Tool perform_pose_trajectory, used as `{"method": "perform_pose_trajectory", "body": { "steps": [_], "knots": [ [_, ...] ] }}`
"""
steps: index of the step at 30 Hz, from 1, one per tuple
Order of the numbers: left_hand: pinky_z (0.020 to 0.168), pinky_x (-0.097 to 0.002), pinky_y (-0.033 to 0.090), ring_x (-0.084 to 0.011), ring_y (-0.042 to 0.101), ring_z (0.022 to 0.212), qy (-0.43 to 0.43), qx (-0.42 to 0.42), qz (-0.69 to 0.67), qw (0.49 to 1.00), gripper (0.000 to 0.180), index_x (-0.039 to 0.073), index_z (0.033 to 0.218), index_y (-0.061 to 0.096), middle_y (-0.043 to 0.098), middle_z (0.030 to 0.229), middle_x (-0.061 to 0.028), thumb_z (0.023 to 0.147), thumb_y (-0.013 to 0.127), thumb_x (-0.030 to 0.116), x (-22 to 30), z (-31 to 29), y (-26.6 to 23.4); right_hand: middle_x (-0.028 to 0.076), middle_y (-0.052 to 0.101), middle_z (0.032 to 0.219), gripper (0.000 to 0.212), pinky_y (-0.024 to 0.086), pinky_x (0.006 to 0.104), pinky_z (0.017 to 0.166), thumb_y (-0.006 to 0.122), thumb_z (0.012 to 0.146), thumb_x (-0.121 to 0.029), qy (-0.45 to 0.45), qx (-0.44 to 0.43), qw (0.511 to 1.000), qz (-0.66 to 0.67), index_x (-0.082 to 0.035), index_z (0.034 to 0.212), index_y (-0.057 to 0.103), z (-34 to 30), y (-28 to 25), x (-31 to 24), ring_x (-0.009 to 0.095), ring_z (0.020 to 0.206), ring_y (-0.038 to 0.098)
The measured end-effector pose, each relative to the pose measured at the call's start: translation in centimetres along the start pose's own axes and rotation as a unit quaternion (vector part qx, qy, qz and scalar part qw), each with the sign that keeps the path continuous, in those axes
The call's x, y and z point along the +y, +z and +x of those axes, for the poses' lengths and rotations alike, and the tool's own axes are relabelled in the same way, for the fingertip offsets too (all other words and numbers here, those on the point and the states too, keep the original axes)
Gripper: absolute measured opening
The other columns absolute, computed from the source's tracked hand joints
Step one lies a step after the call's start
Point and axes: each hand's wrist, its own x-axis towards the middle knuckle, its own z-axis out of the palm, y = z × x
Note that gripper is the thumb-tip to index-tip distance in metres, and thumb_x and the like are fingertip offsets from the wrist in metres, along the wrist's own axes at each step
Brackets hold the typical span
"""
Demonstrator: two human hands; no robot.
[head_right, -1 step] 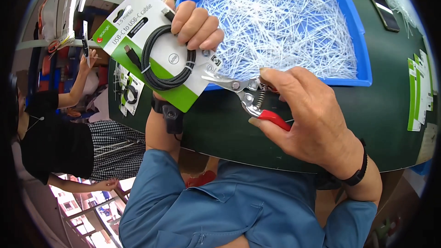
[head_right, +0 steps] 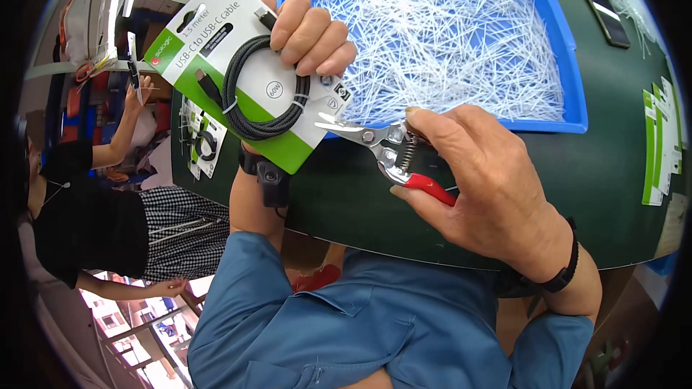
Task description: The person picks up a packaged cable from a pile, turns it over, and uses shears to snip the plastic ties. After pulling the cut ties from the package, the person sets it aside and reaches for another one to repeat the process.
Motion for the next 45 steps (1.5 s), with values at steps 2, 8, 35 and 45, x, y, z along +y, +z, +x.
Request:
{"method": "perform_pose_trajectory", "body": {
  "steps": [2, 8, 35, 45],
  "knots": [
    [0.08, -0.0357, 0.047, -0.0144, 0.046, 0.069, -0.015, -0.066, 0.006, 0.998, 0.057, 0.015, 0.083, 0.053, 0.046, 0.071, 0.003, 0.114, 0.022, 0.051, -0.1, 0.6, -1.0, 0.011, 0.064, 0.096, 0.073, 0.055, 0.0333, 0.07, 0.089, 0.067, -0.003, 0.006, -0.004, 1.0, -0.004, -0.001, 0.134, 0.063, 0.0, 0.1, -0.2, 0.023, 0.079, 0.064],
    [0.08, -0.0328, 0.048, -0.013, 0.047, 0.068, -0.038, -0.148, 0.034, 0.988, 0.059, 0.017, 0.078, 0.05, 0.046, 0.067, 0.0043, 0.116, 0.016, 0.046, -0.6, 1.3, -1.3, 0.012, 0.064, 0.096, 0.076, 0.055, 0.0352, 0.071, 0.09, 0.065, -0.002, 0.009, 0.009, 0.999, -0.036, -0.002, 0.136, 0.063, -0.3, 0.3, 0.0, 0.025, 0.081, 0.064],
    [0.09, -0.0375, 0.047, -0.018, 0.053, 0.075, 0.065, 0.01, -0.063, 0.996, 0.057, 0.014, 0.079, 0.054, 0.049, 0.067, 0.0005, 0.115, 0.025, 0.047, -3.2, 0.2, 0.8, 0.011, 0.06, 0.091, 0.063, 0.053, 0.0363, 0.068, 0.083, 0.07, 0.004, 0.004, 0.033, 0.998, -0.056, 0.0, 0.129, 0.061, -0.5, -0.5, 0.8, 0.025, 0.076, 0.063],
    [0.115, -0.0433, 0.039, -0.0214, 0.055, 0.084, 0.114, 0.074, -0.152, 0.979, 0.052, 0.014, 0.079, 0.054, 0.05, 0.069, 0.0006, 0.114, 0.028, 0.043, -9.6, -0.1, 2.5, 0.01, 0.065, 0.092, 0.045, 0.056, 0.0296, 0.075, 0.087, 0.079, -0.004, 0.039, 0.05, 0.994, 0.085, -0.003, 0.114, 0.06, 0.8, 0.9, 0.8, 0.016, 0.082, 0.067]
  ]
}}
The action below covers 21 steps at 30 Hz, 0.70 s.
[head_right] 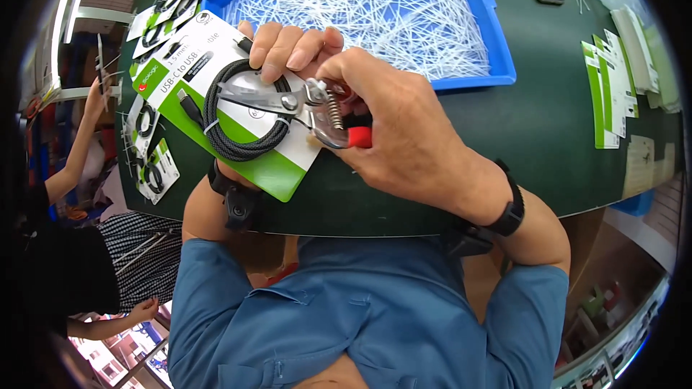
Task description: The person picks up a packaged cable from a pile, turns it over, and uses shears to snip the plastic ties. After pulling the cut ties from the package, the person sets it aside and reaches for another one to repeat the process.
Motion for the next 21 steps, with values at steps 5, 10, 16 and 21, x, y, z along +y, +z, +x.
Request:
{"method": "perform_pose_trajectory", "body": {
  "steps": [5, 10, 16, 21],
  "knots": [
    [0.116, -0.0427, 0.038, -0.0219, 0.055, 0.088, -0.036, -0.021, -0.006, 0.999, 0.053, 0.015, 0.082, 0.056, 0.055, 0.075, 0.0003, 0.114, 0.024, 0.043, -0.9, -0.5, -0.8, 0.008, 0.068, 0.089, 0.046, 0.057, 0.0297, 0.079, 0.089, 0.078, -0.005, -0.028, 0.018, 0.999, 0.013, -0.003, 0.113, 0.06, 0.3, 0.8, 0.8, 0.015, 0.08, 0.07],
    [0.116, -0.0414, 0.038, -0.0214, 0.055, 0.09, -0.041, -0.059, -0.019, 0.997, 0.054, 0.015, 0.086, 0.057, 0.057, 0.078, 0.0009, 0.114, 0.022, 0.044, -1.3, 0.1, -2.7, 0.006, 0.069, 0.085, 0.042, 0.057, 0.0289, 0.081, 0.088, 0.079, -0.004, 0.007, -0.008, 1.0, 0.027, -0.005, 0.109, 0.058, 0.7, 0.4, 1.4, 0.014, 0.076, 0.071],
    [0.111, -0.0388, 0.039, -0.0195, 0.051, 0.083, -0.038, -0.008, -0.033, 0.999, 0.05, 0.015, 0.082, 0.054, 0.053, 0.074, 0.0019, 0.114, 0.025, 0.041, -1.4, -0.3, -1.5, 0.004, 0.068, 0.086, 0.037, 0.056, 0.0259, 0.079, 0.084, 0.082, 0.0, 0.006, -0.031, 0.999, 0.038, -0.005, 0.106, 0.056, 1.2, 0.3, 0.7, 0.011, 0.075, 0.068],
    [0.1, -0.0356, 0.04, -0.0164, 0.042, 0.072, -0.024, 0.001, 0.01, 1.0, 0.045, 0.017, 0.075, 0.045, 0.043, 0.065, 0.0032, 0.114, 0.032, 0.034, -0.7, 0.2, 0.0, 0.002, 0.065, 0.087, 0.031, 0.053, 0.0252, 0.075, 0.079, 0.083, 0.004, 0.038, -0.043, 0.997, 0.057, -0.004, 0.104, 0.058, 0.6, -0.1, 0.2, 0.009, 0.076, 0.063]
  ]
}}
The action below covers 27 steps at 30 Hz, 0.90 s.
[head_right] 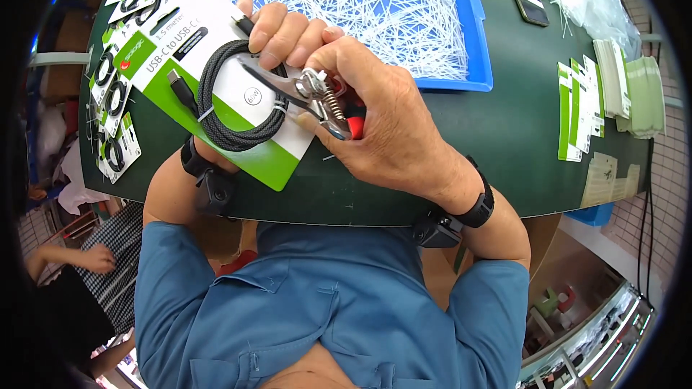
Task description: The person picks up a packaged cable from a pile, turns it over, and uses shears to snip the plastic ties. After pulling the cut ties from the package, the person sets it aside and reaches for another one to repeat the process.
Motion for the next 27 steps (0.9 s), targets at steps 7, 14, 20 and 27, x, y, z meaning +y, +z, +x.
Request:
{"method": "perform_pose_trajectory", "body": {
  "steps": [7, 14, 20, 27],
  "knots": [
    [0.103, -0.0376, 0.039, -0.0169, 0.042, 0.072, 0.043, -0.03, 0.045, 0.998, 0.047, 0.016, 0.074, 0.047, 0.042, 0.064, 0.002, 0.114, 0.029, 0.032, 2.9, 0.9, 0.3, 0.002, 0.064, 0.09, 0.024, 0.051, 0.024, 0.072, 0.076, 0.084, 0.005, -0.013, 0.003, 0.999, -0.047, -0.003, 0.1, 0.06, -0.3, -0.9, -1.2, 0.008, 0.078, 0.06],
    [0.098, -0.0355, 0.039, -0.0149, 0.037, 0.07, 0.088, -0.005, 0.005, 0.996, 0.044, 0.014, 0.071, 0.042, 0.037, 0.061, 0.0009, 0.113, 0.033, 0.027, 7.3, 1.8, 1.6, 0.002, 0.064, 0.092, 0.022, 0.05, 0.0229, 0.072, 0.073, 0.087, 0.006, 0.025, 0.053, 0.998, 0.03, -0.002, 0.101, 0.059, 0.4, -2.6, -0.8, 0.007, 0.077, 0.059],
    [0.098, -0.0415, 0.044, -0.0176, 0.047, 0.068, 0.052, -0.018, 0.138, 0.989, 0.056, 0.015, 0.071, 0.048, 0.043, 0.061, 0.0016, 0.115, 0.024, 0.041, 8.8, 0.5, 3.7, 0.005, 0.067, 0.094, 0.025, 0.052, 0.0254, 0.075, 0.072, 0.089, 0.005, 0.041, 0.132, 0.989, -0.053, -0.001, 0.109, 0.058, 0.8, -3.2, 0.7, 0.01, 0.083, 0.065],
    [0.085, -0.0423, 0.052, -0.019, 0.051, 0.058, 0.026, -0.088, 0.305, 0.948, 0.068, 0.013, 0.072, 0.051, 0.048, 0.061, 0.0007, 0.113, 0.019, 0.057, 12.3, -3.6, 3.5, 0.012, 0.073, 0.104, 0.031, 0.055, 0.0312, 0.084, 0.07, 0.091, 0.002, 0.033, 0.189, 0.954, -0.231, 0.001, 0.119, 0.057, -0.4, -5.6, 2.6, 0.016, 0.089, 0.07]
  ]
}}
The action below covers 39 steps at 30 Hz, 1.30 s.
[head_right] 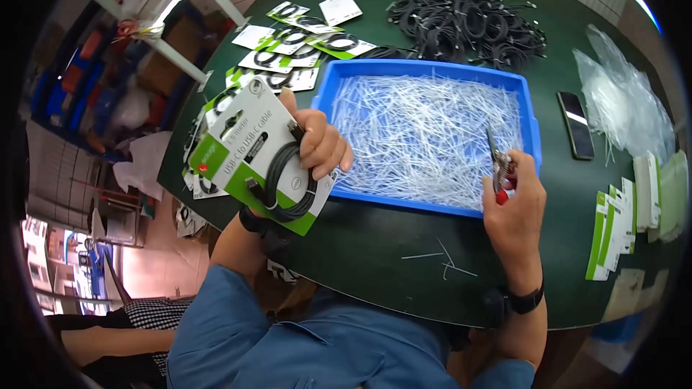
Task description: The person picks up a packaged cable from a pile, turns it over, and uses shears to snip the plastic ties. After pulling the cut ties from the package, the person sets it aside and reaches for another one to repeat the process.
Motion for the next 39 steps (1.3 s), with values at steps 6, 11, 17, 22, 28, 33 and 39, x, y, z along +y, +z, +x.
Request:
{"method": "perform_pose_trajectory", "body": {
  "steps": [6, 11, 17, 22, 28, 33, 39],
  "knots": [
    [0.076, -0.0367, 0.052, -0.0167, 0.05, 0.053, -0.016, 0.162, 0.339, 0.927, 0.072, 0.01, 0.067, 0.049, 0.046, 0.056, -0.0027, 0.111, 0.023, 0.062, 5.3, -10.2, 0.6, 0.012, 0.073, 0.103, 0.032, 0.054, 0.0307, 0.086, 0.071, 0.09, 0.0, 0.01, -0.049, 0.999, 0.014, 0.0, 0.119, 0.058, 0.2, -0.4, -0.8, 0.017, 0.09, 0.069],
    [0.067, -0.0343, 0.05, -0.0148, 0.048, 0.05, 0.054, 0.36, 0.434, 0.824, 0.071, 0.009, 0.065, 0.049, 0.046, 0.053, -0.0025, 0.111, 0.028, 0.06, 8.2, -21.0, -0.1, 0.011, 0.072, 0.104, 0.033, 0.054, 0.0316, 0.086, 0.072, 0.091, -0.001, 0.005, -0.051, 0.998, 0.043, 0.0, 0.121, 0.058, 0.5, 0.0, -0.7, 0.016, 0.091, 0.069],
    [0.065, -0.0316, 0.047, -0.013, 0.05, 0.056, 0.028, 0.588, 0.485, 0.647, 0.068, 0.005, 0.068, 0.056, 0.052, 0.058, -0.0023, 0.112, 0.034, 0.053, 12.2, -29.8, 1.7, 0.01, 0.07, 0.105, 0.036, 0.054, 0.0317, 0.086, 0.072, 0.091, -0.001, 0.006, -0.049, 0.998, 0.04, 0.0, 0.125, 0.058, 0.2, -0.1, -0.4, 0.015, 0.093, 0.067],
    [0.064, -0.0297, 0.042, -0.0131, 0.052, 0.065, 0.001, 0.622, 0.62, 0.478, 0.06, 0.0, 0.077, 0.062, 0.057, 0.066, -0.0037, 0.111, 0.043, 0.045, 14.5, -32.3, 2.0, 0.01, 0.07, 0.105, 0.037, 0.054, 0.0312, 0.086, 0.072, 0.091, 0.0, 0.024, -0.053, 0.997, 0.049, 0.0, 0.125, 0.058, 0.2, 0.2, 0.1, 0.015, 0.092, 0.067],
    [0.066, -0.0338, 0.046, -0.0185, 0.058, 0.068, -0.028, 0.492, 0.783, 0.379, 0.034, -0.003, 0.085, 0.064, 0.062, 0.076, -0.0093, 0.101, 0.065, 0.027, 15.9, -21.8, -1.0, 0.009, 0.07, 0.104, 0.038, 0.054, 0.0304, 0.084, 0.072, 0.09, 0.0, 0.004, -0.067, 0.997, 0.04, 0.0, 0.125, 0.058, 0.2, 0.5, 0.2, 0.015, 0.09, 0.066],
    [0.094, -0.0432, 0.053, -0.0349, 0.063, 0.111, -0.079, 0.345, 0.883, 0.31, 0.051, 0.001, 0.122, 0.063, 0.064, 0.119, -0.0195, 0.085, 0.081, 0.031, 15.8, -14.8, -9.9, 0.008, 0.07, 0.099, 0.038, 0.053, 0.0296, 0.081, 0.074, 0.088, 0.0, -0.006, -0.063, 0.997, 0.047, 0.0, 0.123, 0.058, 0.3, 0.8, 0.4, 0.015, 0.086, 0.066],
    [0.106, -0.0484, 0.048, -0.0406, 0.056, 0.124, -0.182, 0.277, 0.901, 0.279, 0.074, 0.0, 0.138, 0.054, 0.058, 0.132, -0.0219, 0.079, 0.085, 0.034, 16.2, -12.6, -19.0, 0.011, 0.07, 0.098, 0.044, 0.054, 0.0301, 0.08, 0.077, 0.084, -0.001, -0.01, -0.068, 0.997, 0.041, 0.002, 0.125, 0.061, 0.6, 0.3, -0.3, 0.017, 0.084, 0.067]
  ]
}}
